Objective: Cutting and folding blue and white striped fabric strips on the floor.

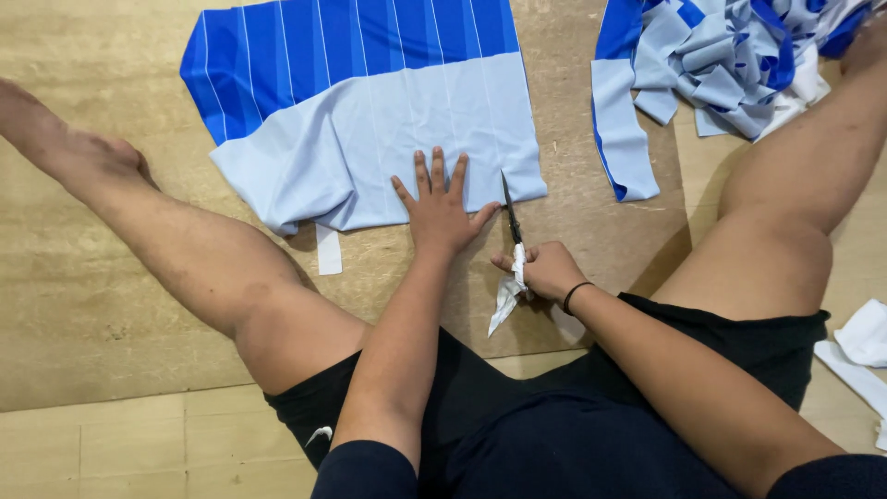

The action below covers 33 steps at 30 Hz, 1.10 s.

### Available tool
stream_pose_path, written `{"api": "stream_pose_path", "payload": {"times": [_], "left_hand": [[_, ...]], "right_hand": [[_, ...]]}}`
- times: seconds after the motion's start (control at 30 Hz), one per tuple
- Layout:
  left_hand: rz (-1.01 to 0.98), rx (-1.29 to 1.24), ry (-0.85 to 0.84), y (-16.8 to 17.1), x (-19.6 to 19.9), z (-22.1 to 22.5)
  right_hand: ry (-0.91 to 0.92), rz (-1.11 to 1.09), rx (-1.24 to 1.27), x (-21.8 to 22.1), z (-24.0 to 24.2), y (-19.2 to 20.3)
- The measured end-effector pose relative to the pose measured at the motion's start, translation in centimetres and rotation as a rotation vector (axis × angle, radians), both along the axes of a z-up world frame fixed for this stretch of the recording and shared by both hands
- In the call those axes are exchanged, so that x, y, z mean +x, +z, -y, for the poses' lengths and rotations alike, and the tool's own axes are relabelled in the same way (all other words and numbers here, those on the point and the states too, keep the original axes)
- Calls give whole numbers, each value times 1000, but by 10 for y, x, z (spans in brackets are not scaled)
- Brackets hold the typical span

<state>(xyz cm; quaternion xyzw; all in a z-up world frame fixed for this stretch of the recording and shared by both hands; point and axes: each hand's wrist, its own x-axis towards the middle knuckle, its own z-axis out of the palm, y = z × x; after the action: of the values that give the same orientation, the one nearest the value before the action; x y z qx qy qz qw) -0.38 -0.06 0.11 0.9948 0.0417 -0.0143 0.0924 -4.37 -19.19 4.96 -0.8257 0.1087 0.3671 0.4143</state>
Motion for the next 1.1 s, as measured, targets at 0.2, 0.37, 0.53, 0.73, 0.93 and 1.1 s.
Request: {"api": "stream_pose_path", "payload": {"times": [0.2,0.37,0.53,0.73,0.93,1.1], "left_hand": [[-104,0,1,7,0,1],[-57,0,3,5,2,0],[-81,-14,5,5,3,0],[-58,-11,8,7,2,-1],[-65,-58,19,14,-5,1],[-59,-29,10,16,4,-1]], "right_hand": [[-94,-49,34,17,-15,23],[-10,22,-16,35,-11,1],[-87,-60,-30,53,-19,12],[-17,-11,32,72,-9,-24],[-19,-28,20,87,-23,6],[-17,-64,16,105,-20,5]]}}
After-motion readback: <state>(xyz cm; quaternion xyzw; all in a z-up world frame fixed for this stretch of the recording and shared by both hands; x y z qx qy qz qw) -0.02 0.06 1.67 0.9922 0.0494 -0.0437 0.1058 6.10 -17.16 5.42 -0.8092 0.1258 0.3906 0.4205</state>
